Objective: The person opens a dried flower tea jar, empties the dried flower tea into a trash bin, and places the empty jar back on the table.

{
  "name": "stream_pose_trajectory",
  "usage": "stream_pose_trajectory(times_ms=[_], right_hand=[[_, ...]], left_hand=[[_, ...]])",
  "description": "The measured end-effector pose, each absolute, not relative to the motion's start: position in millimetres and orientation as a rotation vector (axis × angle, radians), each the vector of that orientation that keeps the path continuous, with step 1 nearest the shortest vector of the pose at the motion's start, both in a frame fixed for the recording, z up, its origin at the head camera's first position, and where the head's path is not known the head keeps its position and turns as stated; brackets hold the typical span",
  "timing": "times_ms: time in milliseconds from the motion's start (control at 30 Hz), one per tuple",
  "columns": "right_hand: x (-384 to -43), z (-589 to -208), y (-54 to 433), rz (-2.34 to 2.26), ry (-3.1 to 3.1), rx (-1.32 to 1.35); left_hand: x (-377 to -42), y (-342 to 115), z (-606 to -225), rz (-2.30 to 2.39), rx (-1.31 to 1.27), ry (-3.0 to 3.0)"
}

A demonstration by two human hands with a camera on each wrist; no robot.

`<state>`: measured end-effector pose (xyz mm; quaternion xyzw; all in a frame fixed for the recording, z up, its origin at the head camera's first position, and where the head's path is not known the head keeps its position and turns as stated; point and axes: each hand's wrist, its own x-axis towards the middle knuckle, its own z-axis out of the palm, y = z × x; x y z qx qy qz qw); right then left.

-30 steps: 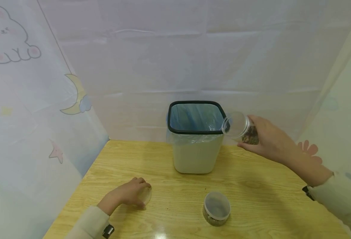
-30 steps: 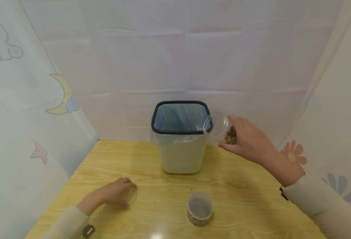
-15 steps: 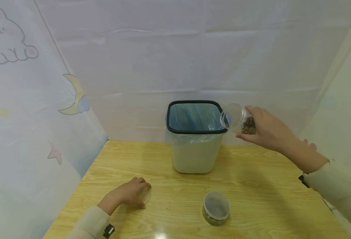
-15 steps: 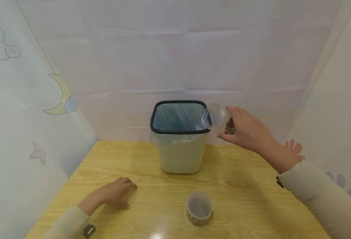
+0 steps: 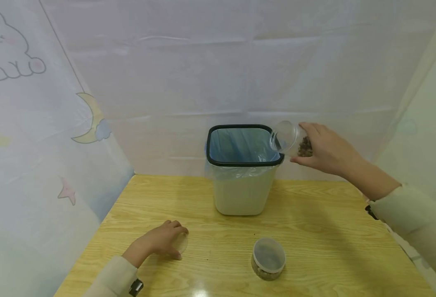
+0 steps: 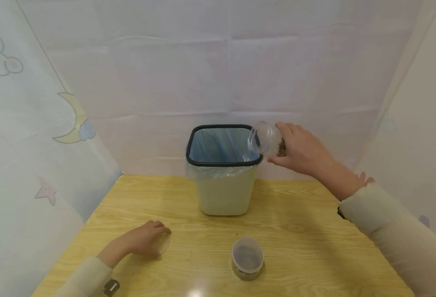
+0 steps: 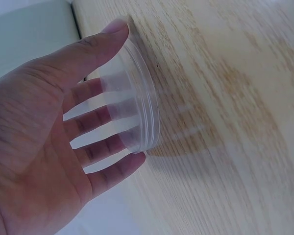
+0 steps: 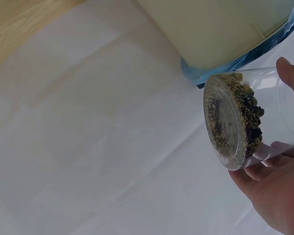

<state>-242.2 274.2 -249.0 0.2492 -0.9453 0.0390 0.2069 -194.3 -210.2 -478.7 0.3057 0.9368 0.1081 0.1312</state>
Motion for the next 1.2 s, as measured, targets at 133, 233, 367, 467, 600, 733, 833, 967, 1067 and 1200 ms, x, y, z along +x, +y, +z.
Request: stream_pose_trajectory(times_ms=[133, 233, 367, 467, 600, 733, 833, 967, 1067, 1200], right_hand=[[-246.0, -245.7, 272.7, 0.089, -2.658, 0.686], [-249.1, -244.1, 271.7, 0.077, -2.669, 0.69], [-253.0, -242.3, 270.7, 0.06, -2.678, 0.694], [-254.6, -240.6, 269.2, 0.051, -2.679, 0.695], [-255.4, -237.8, 267.0, 0.047, -2.687, 0.692], [-256.7, -236.3, 265.2, 0.04, -2.702, 0.685], [-257.6, -235.5, 263.9, 0.033, -2.712, 0.681], [-259.3, -235.0, 262.8, 0.016, -2.72, 0.684], [-260.5, -234.9, 261.5, 0.0, -2.709, 0.69], [-261.2, -234.4, 259.5, -0.019, -2.709, 0.69]], left_hand=[[-194.0, -209.3, -478.5, 0.31, 0.89, 2.723], [-193.7, -208.8, -477.5, 0.308, 0.895, 2.724], [-193.8, -208.2, -475.5, 0.292, 0.9, 2.721], [-194.5, -207.0, -473.6, 0.292, 0.891, 2.716], [-196.5, -204.2, -469.9, 0.275, 0.861, 2.721], [-199.3, -201.3, -463.2, 0.287, 0.819, 2.721], [-202.8, -199.6, -457.1, 0.332, 0.814, 2.723], [-209.1, -197.6, -448.3, 0.369, 0.834, 2.734], [-214.7, -196.1, -441.1, 0.37, 0.868, 2.756], [-219.0, -192.9, -429.6, 0.378, 0.931, 2.809]])
